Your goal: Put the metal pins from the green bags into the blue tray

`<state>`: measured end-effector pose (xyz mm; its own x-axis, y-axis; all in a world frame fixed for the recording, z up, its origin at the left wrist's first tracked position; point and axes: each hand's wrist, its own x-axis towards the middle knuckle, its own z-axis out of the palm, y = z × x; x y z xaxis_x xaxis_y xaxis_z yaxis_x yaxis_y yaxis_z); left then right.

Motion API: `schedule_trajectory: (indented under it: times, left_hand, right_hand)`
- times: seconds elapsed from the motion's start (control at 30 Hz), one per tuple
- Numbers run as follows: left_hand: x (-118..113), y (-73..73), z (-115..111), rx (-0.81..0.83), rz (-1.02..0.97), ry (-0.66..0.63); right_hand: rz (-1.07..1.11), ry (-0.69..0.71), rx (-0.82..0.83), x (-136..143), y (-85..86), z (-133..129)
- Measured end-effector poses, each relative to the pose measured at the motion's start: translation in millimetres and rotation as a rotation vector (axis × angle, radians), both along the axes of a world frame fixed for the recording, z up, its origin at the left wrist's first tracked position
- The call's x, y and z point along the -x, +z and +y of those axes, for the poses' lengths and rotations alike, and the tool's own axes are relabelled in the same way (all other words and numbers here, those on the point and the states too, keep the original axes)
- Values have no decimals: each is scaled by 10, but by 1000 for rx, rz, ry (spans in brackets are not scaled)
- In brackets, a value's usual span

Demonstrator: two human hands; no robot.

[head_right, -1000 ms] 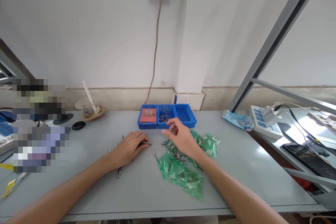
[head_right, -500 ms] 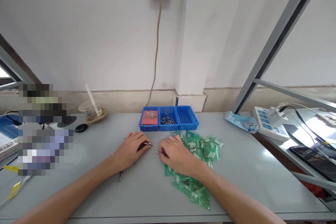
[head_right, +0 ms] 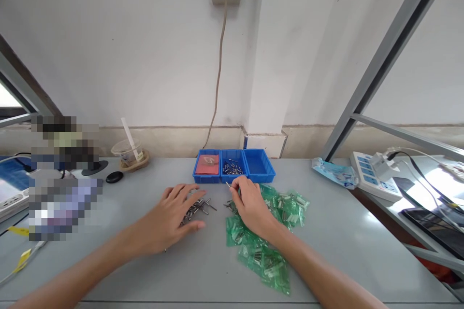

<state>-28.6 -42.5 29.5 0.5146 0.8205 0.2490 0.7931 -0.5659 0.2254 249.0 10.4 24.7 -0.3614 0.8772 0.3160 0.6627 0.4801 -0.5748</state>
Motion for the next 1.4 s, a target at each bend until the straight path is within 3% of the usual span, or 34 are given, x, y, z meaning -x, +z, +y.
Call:
schedule_trajectory:
  times: [0.07, 0.2, 0.27, 0.37, 0.63, 1.03, 1.4]
  left_hand:
    - [117, -57, -180, -19, 25, 44]
    - [324, -388, -438, -36, 71, 162]
    - [378, -533, -456, -40, 69, 208]
    - [400, -619, -349, -58, 41, 193]
    - [268, -604, 2, -1, -36, 121]
    - [-379, -462, 141, 40, -192, 89]
    - [-475, -434, 241, 5, -301, 32]
  right_hand:
    - [8, -5, 1, -10, 6, 5]
    - [25, -14, -2, -11, 10, 7]
    - [27, -20, -7, -12, 0, 18]
    - [27, -33, -4, -20, -27, 51]
    - [65, -30, 22, -35, -59, 89]
    - [351, -18, 85, -20, -44, 141]
    - [481, -2, 87, 0, -97, 172]
